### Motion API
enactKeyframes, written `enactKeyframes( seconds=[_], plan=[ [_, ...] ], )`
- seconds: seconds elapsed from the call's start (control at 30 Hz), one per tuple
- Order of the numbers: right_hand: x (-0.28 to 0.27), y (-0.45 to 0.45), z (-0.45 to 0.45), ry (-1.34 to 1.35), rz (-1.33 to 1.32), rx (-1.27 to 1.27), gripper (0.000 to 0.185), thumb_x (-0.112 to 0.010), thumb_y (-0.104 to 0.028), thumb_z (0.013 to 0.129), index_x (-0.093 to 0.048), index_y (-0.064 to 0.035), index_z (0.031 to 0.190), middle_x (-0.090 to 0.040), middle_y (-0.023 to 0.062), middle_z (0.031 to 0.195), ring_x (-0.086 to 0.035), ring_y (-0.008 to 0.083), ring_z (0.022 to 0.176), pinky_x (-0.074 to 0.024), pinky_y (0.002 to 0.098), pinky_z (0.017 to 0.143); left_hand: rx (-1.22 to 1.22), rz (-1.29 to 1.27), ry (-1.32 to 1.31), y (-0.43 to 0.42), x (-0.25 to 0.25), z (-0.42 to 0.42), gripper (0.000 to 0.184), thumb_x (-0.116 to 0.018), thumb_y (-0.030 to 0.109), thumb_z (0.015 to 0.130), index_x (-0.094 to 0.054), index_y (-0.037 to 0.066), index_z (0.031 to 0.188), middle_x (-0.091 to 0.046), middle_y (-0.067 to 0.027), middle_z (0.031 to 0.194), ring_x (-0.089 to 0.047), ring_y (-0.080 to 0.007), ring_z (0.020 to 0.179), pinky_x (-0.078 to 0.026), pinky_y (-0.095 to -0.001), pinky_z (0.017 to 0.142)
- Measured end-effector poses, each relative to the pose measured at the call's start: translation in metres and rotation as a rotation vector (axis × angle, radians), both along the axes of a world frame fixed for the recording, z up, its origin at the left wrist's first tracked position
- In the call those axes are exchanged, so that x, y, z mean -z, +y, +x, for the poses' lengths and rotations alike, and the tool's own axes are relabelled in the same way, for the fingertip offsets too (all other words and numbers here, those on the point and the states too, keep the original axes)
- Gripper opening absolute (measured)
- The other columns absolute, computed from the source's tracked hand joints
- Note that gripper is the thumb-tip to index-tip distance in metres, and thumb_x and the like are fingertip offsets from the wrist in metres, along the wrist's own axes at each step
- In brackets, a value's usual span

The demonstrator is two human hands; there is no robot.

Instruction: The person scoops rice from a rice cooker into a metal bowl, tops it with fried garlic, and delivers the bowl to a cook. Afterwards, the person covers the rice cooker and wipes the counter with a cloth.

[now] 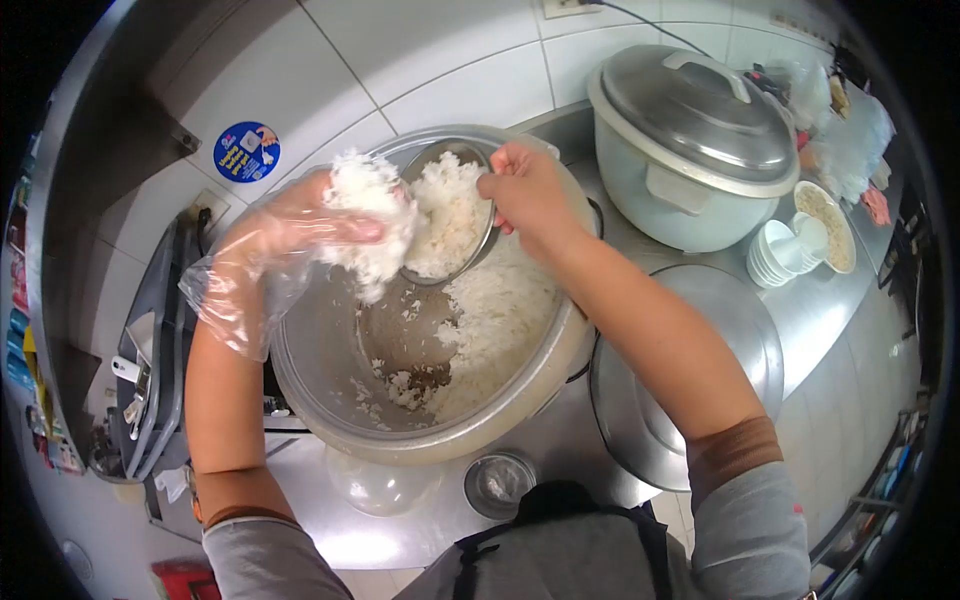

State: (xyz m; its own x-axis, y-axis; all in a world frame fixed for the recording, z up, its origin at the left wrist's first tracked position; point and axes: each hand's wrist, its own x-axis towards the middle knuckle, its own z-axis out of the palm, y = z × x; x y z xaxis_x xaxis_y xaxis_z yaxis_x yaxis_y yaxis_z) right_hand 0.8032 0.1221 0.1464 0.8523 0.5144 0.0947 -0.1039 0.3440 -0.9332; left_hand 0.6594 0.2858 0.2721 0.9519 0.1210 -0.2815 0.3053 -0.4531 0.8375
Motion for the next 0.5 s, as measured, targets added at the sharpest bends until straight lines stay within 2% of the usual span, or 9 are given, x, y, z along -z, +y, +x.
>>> enactKeyframes(
  seconds=[0.03, 0.07, 0.1, 0.17, 0.27, 0.37, 0.4, 0.5],
  plan=[
    [-0.001, -0.001, -0.006, 0.005, 0.035, 0.009, 0.023, -0.058, 0.002, 0.069, -0.04, -0.0102, 0.068, -0.045, 0.0016, 0.057, -0.043, 0.0105, 0.042, -0.0297, 0.027, 0.034, -0.012, 0.187, 0.011, -0.012, -0.008, 0.005, 0.068, -0.083, 0.027, 0.064, -0.056, 0.002, 0.121, -0.063, -0.0114, 0.113, -0.061, -0.0241, 0.104, -0.045, -0.0377, 0.095],
    [-0.002, -0.002, -0.014, 0.06, 0.054, 0.019, 0.023, -0.059, 0.003, 0.069, -0.04, -0.0108, 0.068, -0.045, 0.0011, 0.058, -0.043, 0.0101, 0.042, -0.0301, 0.0265, 0.035, -0.074, 0.392, 0.026, 0.007, 0.008, 0.01, 0.069, -0.082, 0.026, 0.068, -0.053, 0.004, 0.127, -0.061, -0.0116, 0.12, -0.059, -0.0243, 0.108, -0.043, -0.0364, 0.098],
    [-0.003, -0.003, -0.025, 0.115, 0.074, 0.024, 0.023, -0.059, 0.003, 0.069, -0.041, -0.0115, 0.068, -0.046, 0.0007, 0.058, -0.043, 0.0098, 0.042, -0.0306, 0.026, 0.035, 0.1, 0.571, 0.002, -0.014, -0.004, 0.012, 0.07, -0.08, 0.018, 0.069, -0.051, 0.005, 0.131, -0.059, -0.0128, 0.123, -0.055, -0.0247, 0.115, -0.04, -0.0352, 0.102],
    [0.0, -0.005, -0.036, 0.213, 0.096, 0.043, 0.024, -0.06, 0.003, 0.069, -0.042, -0.0122, 0.068, -0.046, 0.0004, 0.058, -0.043, 0.0098, 0.041, -0.0307, 0.0258, 0.036, 0.122, 0.732, -0.156, -0.025, 0.009, 0.003, 0.069, -0.076, 0.008, 0.071, -0.049, 0.006, 0.134, -0.058, -0.0131, 0.126, -0.052, -0.0243, 0.12, -0.038, -0.0333, 0.103],
    [0.006, -0.007, -0.04, 0.336, 0.108, 0.069, 0.025, -0.06, 0.005, 0.067, -0.041, -0.0123, 0.068, -0.046, 0.001, 0.058, -0.041, 0.011, 0.04, -0.0298, 0.0268, 0.037, 0.154, 0.683, -0.35, -0.03, 0.018, -0.018, 0.066, -0.072, -0.001, 0.072, -0.05, 0.008, 0.134, -0.055, -0.0121, 0.13, -0.048, -0.0247, 0.124, -0.036, -0.0328, 0.106],
    [0.008, -0.014, -0.044, 0.423, 0.12, 0.043, 0.026, -0.059, 0.006, 0.066, -0.041, -0.012, 0.067, -0.045, 0.0017, 0.057, -0.041, 0.0121, 0.04, -0.029, 0.0279, 0.037, -0.085, 0.319, -0.437, -0.043, 0.041, -0.023, 0.066, -0.068, -0.005, 0.073, -0.05, 0.013, 0.134, -0.051, -0.0129, 0.134, -0.044, -0.0271, 0.128, -0.034, -0.035, 0.108],
    [0.007, -0.016, -0.047, 0.434, 0.12, 0.031, 0.026, -0.059, 0.006, 0.065, -0.04, -0.0118, 0.066, -0.046, 0.0021, 0.057, -0.041, 0.0125, 0.04, -0.0287, 0.0284, 0.037, -0.155, 0.512, -0.43, -0.055, 0.052, -0.021, 0.062, -0.064, -0.004, 0.075, -0.052, 0.017, 0.133, -0.047, -0.0146, 0.138, -0.039, -0.0283, 0.132, -0.031, -0.0359, 0.11],
    [0.008, -0.019, -0.049, 0.437, 0.082, 0.031, 0.026, -0.059, 0.006, 0.064, -0.04, -0.0116, 0.066, -0.046, 0.0025, 0.058, -0.042, 0.0129, 0.041, -0.0288, 0.029, 0.037, -0.101, 0.775, -0.502, -0.064, 0.089, -0.009, 0.053, -0.054, -0.005, 0.08, -0.056, 0.015, 0.129, -0.044, -0.0173, 0.14, -0.044, -0.031, 0.128, -0.034, -0.0319, 0.108]
  ],
)
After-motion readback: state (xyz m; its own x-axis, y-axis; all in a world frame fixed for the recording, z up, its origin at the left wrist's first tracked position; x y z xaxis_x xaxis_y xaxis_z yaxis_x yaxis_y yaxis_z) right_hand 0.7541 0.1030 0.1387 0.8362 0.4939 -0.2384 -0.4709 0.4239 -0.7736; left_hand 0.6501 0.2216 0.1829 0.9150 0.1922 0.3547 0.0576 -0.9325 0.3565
